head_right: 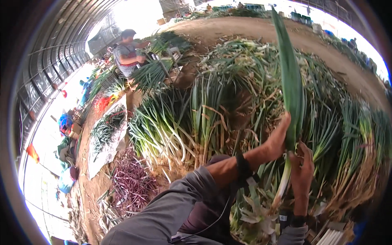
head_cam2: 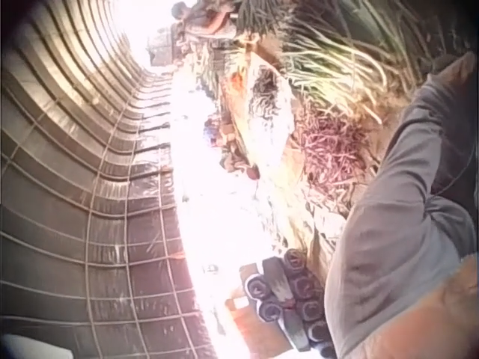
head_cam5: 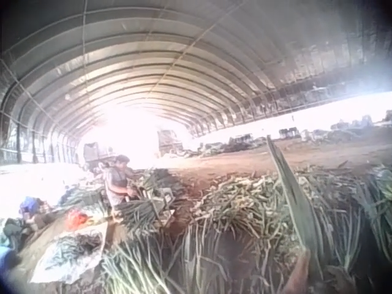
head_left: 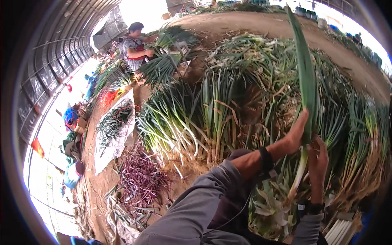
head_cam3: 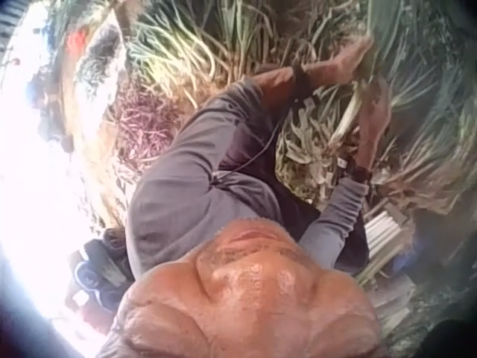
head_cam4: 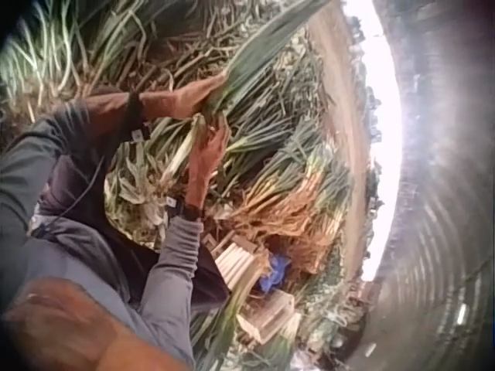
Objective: Cleaning and sorting large green onions or leeks by hand.
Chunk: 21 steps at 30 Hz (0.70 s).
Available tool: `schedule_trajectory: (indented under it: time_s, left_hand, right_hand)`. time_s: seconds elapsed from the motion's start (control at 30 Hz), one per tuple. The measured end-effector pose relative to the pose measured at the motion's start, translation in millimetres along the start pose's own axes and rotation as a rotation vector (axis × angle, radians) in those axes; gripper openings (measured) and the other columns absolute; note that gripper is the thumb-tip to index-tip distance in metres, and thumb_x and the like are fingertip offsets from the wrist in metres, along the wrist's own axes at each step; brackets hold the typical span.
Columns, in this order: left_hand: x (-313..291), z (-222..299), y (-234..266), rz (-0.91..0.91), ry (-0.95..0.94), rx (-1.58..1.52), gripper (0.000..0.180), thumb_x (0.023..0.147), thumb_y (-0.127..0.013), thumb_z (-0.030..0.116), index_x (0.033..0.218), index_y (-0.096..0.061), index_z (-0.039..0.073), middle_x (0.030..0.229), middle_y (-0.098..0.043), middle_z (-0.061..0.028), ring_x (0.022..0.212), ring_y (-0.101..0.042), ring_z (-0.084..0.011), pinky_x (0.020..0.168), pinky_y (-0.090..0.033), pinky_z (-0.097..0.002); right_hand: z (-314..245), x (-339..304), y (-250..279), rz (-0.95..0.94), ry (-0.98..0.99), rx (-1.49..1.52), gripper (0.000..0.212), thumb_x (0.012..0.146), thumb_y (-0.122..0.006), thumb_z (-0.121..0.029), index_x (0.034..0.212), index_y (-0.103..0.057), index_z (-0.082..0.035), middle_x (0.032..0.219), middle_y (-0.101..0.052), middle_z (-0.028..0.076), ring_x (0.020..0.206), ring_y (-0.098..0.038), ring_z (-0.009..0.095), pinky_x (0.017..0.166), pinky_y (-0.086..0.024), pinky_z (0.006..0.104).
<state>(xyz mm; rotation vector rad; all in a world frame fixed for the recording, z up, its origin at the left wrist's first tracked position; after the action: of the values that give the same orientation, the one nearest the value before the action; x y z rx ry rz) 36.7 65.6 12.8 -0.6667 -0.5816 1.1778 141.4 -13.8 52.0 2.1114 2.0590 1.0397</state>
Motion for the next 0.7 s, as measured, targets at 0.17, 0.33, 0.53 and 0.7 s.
schedule_trajectory:
  time_s: [0.17, 0.33, 0.53, 0.7]
  left_hand:
    - [1.2, -4.1, -28.5, -0.134, 0.057, -0.084, 0.064, 0.098, -0.047, 0.062, 0.138, -0.047, 0.012, 0.109, -0.056, -0.0017, 0.098, -0.053, -0.0145, 0.085, -0.045, -0.0330]
    - [-1.7, 9.1, -43.8, -0.120, -0.043, -0.044, 0.055, 0.098, -0.058, 0.047, 0.134, -0.047, 0.007, 0.111, -0.053, -0.0013, 0.104, -0.051, -0.0128, 0.090, -0.044, -0.0355]
    - [4.6, -6.0, -52.8, -0.240, -0.002, -0.100, 0.037, 0.098, -0.062, 0.040, 0.117, -0.052, 0.010, 0.102, -0.055, -0.0001, 0.094, -0.055, -0.0104, 0.082, -0.047, -0.0282]
    - [-0.8, -9.1, -52.9, -0.239, 0.006, -0.138, 0.037, 0.097, -0.064, 0.037, 0.118, -0.053, 0.009, 0.101, -0.056, 0.0008, 0.092, -0.054, -0.0079, 0.077, -0.047, -0.0261]
  right_hand:
    - [0.9, 5.8, 4.6, 0.064, 0.029, -0.236, 0.039, 0.097, -0.062, -0.014, 0.132, -0.054, 0.000, 0.122, -0.063, 0.013, 0.106, -0.063, 0.022, 0.089, -0.049, 0.0330]
    - [15.4, 18.6, 34.3, 0.097, -0.076, 0.071, 0.036, 0.099, -0.057, -0.014, 0.131, -0.054, 0.002, 0.122, -0.063, 0.014, 0.106, -0.060, 0.017, 0.090, -0.048, 0.0309]
    - [-0.8, 22.0, 28.2, 0.189, 0.014, 0.027, 0.034, 0.096, -0.063, -0.019, 0.123, -0.059, 0.002, 0.108, -0.061, 0.004, 0.096, -0.054, 0.011, 0.086, -0.044, 0.0276]
    - [8.2, 24.1, 29.5, 0.100, -0.127, 0.293, 0.016, 0.093, -0.067, -0.013, 0.101, -0.060, -0.002, 0.092, -0.055, -0.002, 0.085, -0.048, 0.007, 0.077, -0.041, 0.0242]
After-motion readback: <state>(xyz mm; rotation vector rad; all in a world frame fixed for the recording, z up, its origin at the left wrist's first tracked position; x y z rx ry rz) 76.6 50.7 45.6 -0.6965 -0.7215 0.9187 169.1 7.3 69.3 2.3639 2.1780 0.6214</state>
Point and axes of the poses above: each hand's wrist, its own x-axis towards the middle knuckle, its own y-axis out of the back of the hand, z = x × y, the point moved 10 cm from there along x, towards the middle knuckle
